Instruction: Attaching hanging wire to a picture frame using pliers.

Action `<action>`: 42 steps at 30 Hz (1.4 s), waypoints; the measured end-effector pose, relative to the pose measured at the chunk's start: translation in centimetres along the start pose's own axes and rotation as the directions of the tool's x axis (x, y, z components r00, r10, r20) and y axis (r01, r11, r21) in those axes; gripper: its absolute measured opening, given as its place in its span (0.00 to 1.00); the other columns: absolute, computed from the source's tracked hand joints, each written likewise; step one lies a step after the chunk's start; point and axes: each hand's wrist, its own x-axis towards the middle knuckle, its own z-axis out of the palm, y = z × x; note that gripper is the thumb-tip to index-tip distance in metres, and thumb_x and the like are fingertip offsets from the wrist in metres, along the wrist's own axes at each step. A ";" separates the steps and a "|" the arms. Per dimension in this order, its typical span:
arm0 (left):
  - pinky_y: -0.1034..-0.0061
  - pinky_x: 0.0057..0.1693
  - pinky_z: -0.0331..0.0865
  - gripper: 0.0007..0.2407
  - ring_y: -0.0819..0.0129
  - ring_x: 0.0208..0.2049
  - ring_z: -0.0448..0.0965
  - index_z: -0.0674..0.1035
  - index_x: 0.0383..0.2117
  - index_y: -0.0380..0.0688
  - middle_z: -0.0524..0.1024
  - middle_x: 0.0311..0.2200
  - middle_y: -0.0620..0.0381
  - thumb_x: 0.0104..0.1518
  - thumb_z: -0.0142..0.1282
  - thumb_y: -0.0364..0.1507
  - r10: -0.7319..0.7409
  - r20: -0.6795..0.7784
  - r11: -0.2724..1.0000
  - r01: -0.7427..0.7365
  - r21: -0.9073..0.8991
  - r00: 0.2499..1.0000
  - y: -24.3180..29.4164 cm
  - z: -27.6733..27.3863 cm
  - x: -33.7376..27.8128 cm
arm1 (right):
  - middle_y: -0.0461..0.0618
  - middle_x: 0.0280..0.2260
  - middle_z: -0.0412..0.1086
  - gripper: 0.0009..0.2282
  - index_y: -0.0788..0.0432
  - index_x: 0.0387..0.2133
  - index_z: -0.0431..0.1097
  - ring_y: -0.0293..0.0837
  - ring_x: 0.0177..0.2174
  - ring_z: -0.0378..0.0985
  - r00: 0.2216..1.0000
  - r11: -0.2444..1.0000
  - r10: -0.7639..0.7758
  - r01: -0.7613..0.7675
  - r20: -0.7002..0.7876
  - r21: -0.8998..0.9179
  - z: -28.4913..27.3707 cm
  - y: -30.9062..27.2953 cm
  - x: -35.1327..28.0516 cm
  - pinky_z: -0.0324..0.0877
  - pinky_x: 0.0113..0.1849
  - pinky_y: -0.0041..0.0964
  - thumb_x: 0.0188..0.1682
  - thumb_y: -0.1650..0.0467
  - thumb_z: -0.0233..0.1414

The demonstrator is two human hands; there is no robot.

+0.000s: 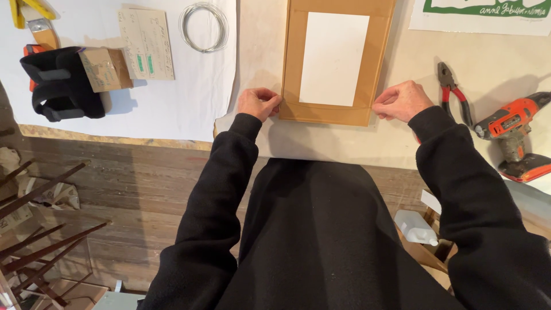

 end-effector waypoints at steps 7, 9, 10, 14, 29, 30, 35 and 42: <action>0.82 0.38 0.84 0.05 0.71 0.20 0.87 0.90 0.27 0.58 0.86 0.24 0.64 0.46 0.69 0.37 0.015 -0.008 0.998 -0.015 0.065 1.000 -0.3 0.1 0.3 | 0.64 0.27 0.80 0.12 0.67 0.34 0.81 0.47 0.28 0.84 1.000 0.999 -0.003 0.003 -0.002 -0.035 0.1 0.2 0.3 0.83 0.37 0.35 0.38 0.72 0.66; 0.82 0.39 0.84 0.05 0.69 0.21 0.87 0.90 0.28 0.58 0.87 0.26 0.63 0.47 0.69 0.36 0.011 0.000 0.998 -0.011 0.063 1.000 -0.3 0.1 0.2 | 0.61 0.25 0.80 0.11 0.65 0.33 0.82 0.46 0.27 0.84 1.000 0.999 -0.002 0.002 0.002 -0.052 0.1 0.1 0.2 0.84 0.37 0.34 0.38 0.71 0.65; 0.82 0.39 0.84 0.05 0.69 0.21 0.87 0.90 0.28 0.58 0.87 0.26 0.63 0.47 0.69 0.36 0.010 0.001 0.998 -0.010 0.062 1.000 -0.4 0.1 0.2 | 0.61 0.25 0.80 0.11 0.65 0.33 0.82 0.46 0.27 0.84 1.000 0.999 0.000 0.000 0.002 -0.053 0.1 0.1 0.3 0.84 0.37 0.34 0.38 0.71 0.65; 0.82 0.39 0.83 0.05 0.70 0.21 0.87 0.90 0.28 0.57 0.87 0.26 0.63 0.47 0.69 0.36 0.010 0.003 0.998 -0.010 0.054 1.000 -0.1 0.1 0.2 | 0.61 0.25 0.80 0.10 0.63 0.32 0.82 0.46 0.27 0.84 1.000 0.997 0.003 -0.002 0.006 -0.082 0.0 0.2 0.6 0.83 0.37 0.35 0.38 0.70 0.65; 0.72 0.48 0.82 0.07 0.65 0.28 0.88 0.90 0.31 0.61 0.88 0.31 0.65 0.48 0.69 0.40 0.024 0.004 0.990 -0.024 0.138 1.000 -0.4 0.3 -0.1 | 0.55 0.23 0.81 0.10 0.55 0.31 0.84 0.44 0.26 0.84 0.998 0.972 0.028 -0.016 0.047 -0.236 -0.3 1.0 2.4 0.79 0.39 0.38 0.37 0.66 0.65; 0.75 0.48 0.82 0.07 0.70 0.24 0.88 0.90 0.30 0.61 0.88 0.30 0.66 0.48 0.69 0.40 0.023 -0.004 0.991 -0.022 0.129 1.000 -0.3 0.2 0.0 | 0.54 0.23 0.81 0.10 0.54 0.31 0.84 0.44 0.26 0.85 0.999 0.970 0.027 -0.017 0.041 -0.244 -0.3 1.1 2.6 0.79 0.39 0.38 0.37 0.66 0.65; 0.77 0.45 0.83 0.07 0.69 0.24 0.88 0.90 0.30 0.60 0.87 0.29 0.66 0.48 0.69 0.40 0.035 0.004 0.992 -0.035 0.118 0.999 -0.6 0.2 0.2 | 0.57 0.24 0.81 0.10 0.57 0.32 0.84 0.46 0.26 0.85 0.999 0.983 0.019 -0.011 0.043 -0.182 -0.3 0.6 2.0 0.79 0.38 0.37 0.37 0.67 0.66; 0.76 0.45 0.83 0.07 0.69 0.24 0.88 0.90 0.29 0.62 0.87 0.28 0.67 0.47 0.70 0.41 0.039 0.006 0.990 -0.040 0.136 0.999 -1.1 0.3 0.7 | 0.59 0.24 0.81 0.10 0.58 0.31 0.84 0.47 0.26 0.85 0.999 0.988 0.011 -0.004 0.047 -0.152 -0.4 0.9 2.3 0.81 0.38 0.38 0.36 0.69 0.66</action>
